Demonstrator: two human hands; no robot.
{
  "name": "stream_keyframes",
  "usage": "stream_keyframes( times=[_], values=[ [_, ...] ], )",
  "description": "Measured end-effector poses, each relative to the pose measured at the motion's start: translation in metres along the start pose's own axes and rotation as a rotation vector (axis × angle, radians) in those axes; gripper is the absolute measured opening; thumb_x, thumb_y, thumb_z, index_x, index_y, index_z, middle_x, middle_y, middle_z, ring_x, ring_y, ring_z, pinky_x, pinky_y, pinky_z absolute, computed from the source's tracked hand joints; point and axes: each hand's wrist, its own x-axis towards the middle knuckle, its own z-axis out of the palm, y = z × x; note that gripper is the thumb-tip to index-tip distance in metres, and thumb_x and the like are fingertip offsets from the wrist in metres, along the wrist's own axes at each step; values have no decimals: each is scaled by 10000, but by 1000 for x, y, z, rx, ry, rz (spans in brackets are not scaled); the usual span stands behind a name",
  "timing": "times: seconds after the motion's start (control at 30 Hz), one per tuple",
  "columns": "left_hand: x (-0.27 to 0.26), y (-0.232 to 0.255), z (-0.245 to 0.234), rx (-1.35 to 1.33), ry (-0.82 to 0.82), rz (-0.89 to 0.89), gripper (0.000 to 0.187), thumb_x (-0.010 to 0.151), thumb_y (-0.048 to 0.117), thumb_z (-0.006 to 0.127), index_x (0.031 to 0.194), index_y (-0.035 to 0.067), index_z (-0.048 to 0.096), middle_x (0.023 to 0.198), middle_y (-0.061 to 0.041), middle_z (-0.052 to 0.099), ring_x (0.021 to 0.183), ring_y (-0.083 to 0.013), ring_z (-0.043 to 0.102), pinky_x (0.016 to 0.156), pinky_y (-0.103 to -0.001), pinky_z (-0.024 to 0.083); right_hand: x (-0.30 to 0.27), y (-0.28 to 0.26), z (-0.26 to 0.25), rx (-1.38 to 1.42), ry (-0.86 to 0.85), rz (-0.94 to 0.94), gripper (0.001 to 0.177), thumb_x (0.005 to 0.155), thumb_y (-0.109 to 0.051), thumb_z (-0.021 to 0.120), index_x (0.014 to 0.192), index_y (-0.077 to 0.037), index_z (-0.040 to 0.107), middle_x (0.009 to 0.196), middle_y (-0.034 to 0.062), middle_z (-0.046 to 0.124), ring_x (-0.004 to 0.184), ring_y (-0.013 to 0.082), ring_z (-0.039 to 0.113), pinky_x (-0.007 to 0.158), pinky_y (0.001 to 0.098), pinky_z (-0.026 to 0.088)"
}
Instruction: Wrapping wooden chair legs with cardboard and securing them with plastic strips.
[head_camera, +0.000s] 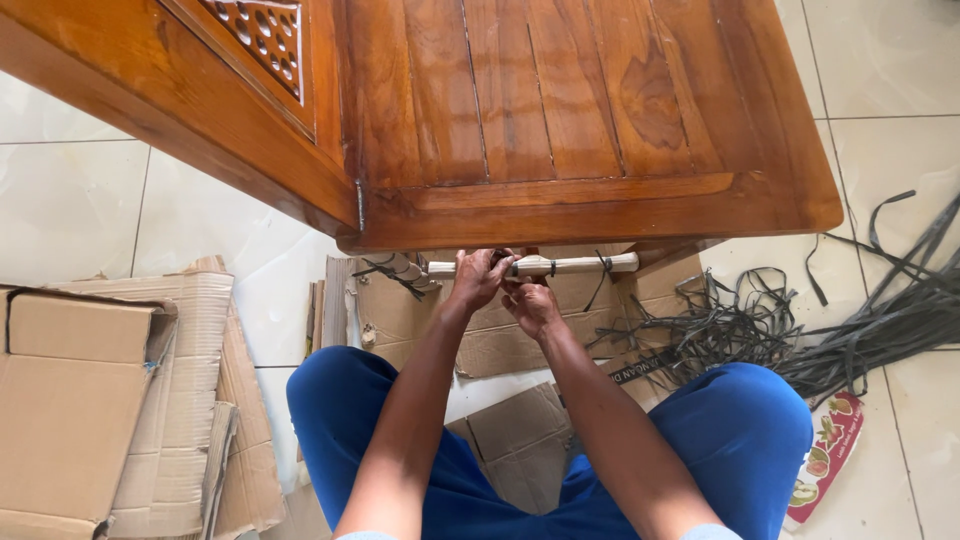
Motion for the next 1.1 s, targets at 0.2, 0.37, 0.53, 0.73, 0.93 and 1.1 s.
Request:
stream_keyframes(
  times=[0.2, 0.37, 0.53, 0.73, 0.93, 1.1],
  values=[
    [0, -4, 4, -26, 1, -9, 163, 1007, 355, 643, 1093, 243, 726, 1076, -76, 775, 1103, -324, 716, 1217, -556, 185, 48, 23, -30, -227, -20, -4, 346, 910, -5, 701, 1245, -6, 617, 1036, 49, 724, 967, 197, 696, 931, 431, 481],
    [-2, 2, 2, -71, 16, -3, 173, 1023, 372, 629, 1081, 247, 735, 1048, -66, 781, 1029, -291, 744, 1238, -576, 110, 8, 17, -11, -582, 73, -207, 358, 993, -78, 486, 1335, -31, 581, 1131, 107, 744, 899, 176, 701, 745, 316, 481],
    [-19, 10, 7, -59, 87, 111, 69, 987, 295, 676, 1042, 263, 702, 1055, 17, 788, 1086, -212, 729, 1236, -604, 109, -25, 6, -3, -831, 134, -314, 242, 932, -117, 553, 1057, -49, 749, 817, 132, 754, 683, 197, 698, 564, 285, 518],
    [-46, 27, 16, -25, 184, 117, 263, 952, 214, 718, 1205, 259, 660, 1254, 15, 728, 1330, -248, 585, 1245, -644, 98, -21, -9, -7, -618, 141, -119, 228, 949, -330, 630, 956, -103, 650, 775, -5, 703, 627, 102, 637, 511, 225, 431],
    [-69, 32, 26, 63, 160, 204, 538, 912, 207, 756, 1409, 187, 554, 1435, -98, 614, 1412, -389, 484, 1168, -675, 274, -43, -17, 6, -493, 150, -110, 200, 936, -315, 684, 920, -118, 650, 697, -10, 615, 609, 119, 595, 477, 215, 413],
    [-96, 66, 34, -76, 168, 214, 450, 970, 316, 695, 1372, 177, 551, 1147, -109, 697, 1074, -364, 688, 927, -536, 548, 16, -10, -55, -1172, -389, -981, 208, 852, 23, 761, 852, -150, 646, 750, -3, 633, 720, 194, 634, 686, 291, 509]
  ],
)
